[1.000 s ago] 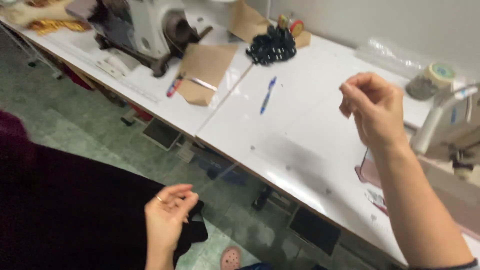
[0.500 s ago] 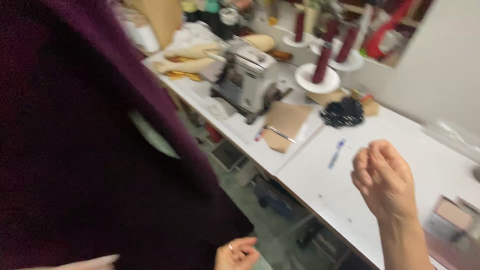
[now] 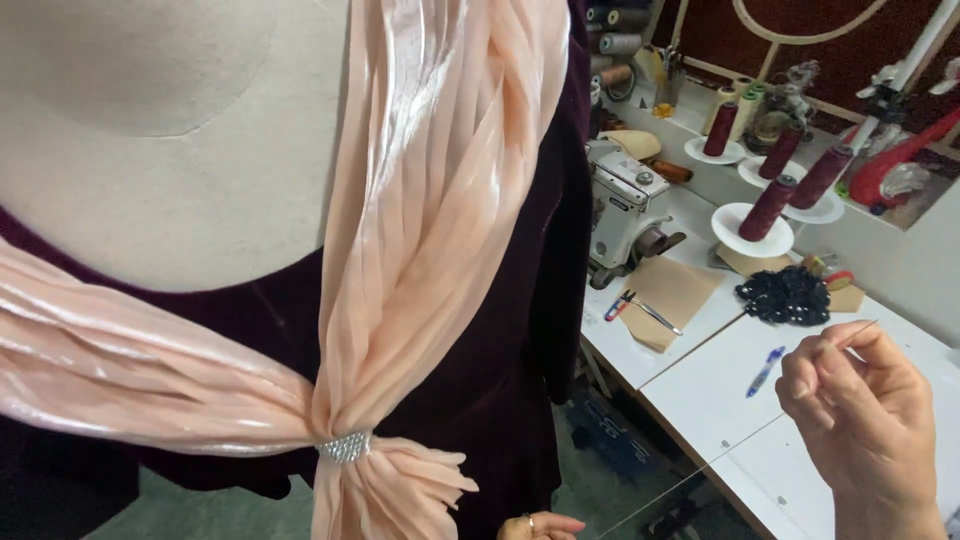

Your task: The person is seen adjusting a pink scarf on a mannequin, pinning it in place, and then moving to a sewing machine to thread a needle.

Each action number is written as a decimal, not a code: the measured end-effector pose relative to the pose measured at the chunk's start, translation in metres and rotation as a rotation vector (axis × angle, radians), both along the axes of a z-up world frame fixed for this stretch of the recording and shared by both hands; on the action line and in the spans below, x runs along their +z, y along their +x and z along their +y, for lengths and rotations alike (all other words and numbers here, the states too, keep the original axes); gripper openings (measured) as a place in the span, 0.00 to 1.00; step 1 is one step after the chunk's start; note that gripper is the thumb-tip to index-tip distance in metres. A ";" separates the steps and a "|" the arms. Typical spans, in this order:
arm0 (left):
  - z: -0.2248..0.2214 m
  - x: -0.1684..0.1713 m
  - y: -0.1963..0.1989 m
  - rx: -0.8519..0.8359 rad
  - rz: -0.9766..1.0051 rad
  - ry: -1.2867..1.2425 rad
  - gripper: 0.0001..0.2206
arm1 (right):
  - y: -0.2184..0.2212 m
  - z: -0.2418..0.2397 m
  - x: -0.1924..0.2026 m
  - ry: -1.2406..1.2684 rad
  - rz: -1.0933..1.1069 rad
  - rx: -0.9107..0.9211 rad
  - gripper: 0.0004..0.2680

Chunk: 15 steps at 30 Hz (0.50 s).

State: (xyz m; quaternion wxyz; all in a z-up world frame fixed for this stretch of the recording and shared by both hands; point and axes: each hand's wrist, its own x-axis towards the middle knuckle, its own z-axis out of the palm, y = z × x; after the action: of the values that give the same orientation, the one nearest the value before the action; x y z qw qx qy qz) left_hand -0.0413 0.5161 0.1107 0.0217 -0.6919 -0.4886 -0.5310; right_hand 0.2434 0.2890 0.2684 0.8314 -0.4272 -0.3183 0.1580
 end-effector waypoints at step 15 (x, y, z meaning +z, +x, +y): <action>-0.065 -0.151 0.052 0.771 1.047 1.911 0.13 | -0.031 -0.078 -0.013 0.002 -0.019 -0.279 0.01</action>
State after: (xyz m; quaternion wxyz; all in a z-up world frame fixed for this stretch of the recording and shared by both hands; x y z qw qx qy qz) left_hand 0.0105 0.4510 -0.0400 0.8968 -0.3337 0.0025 -0.2905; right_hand 0.2127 0.2107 0.2555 0.8427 -0.4679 -0.2639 0.0365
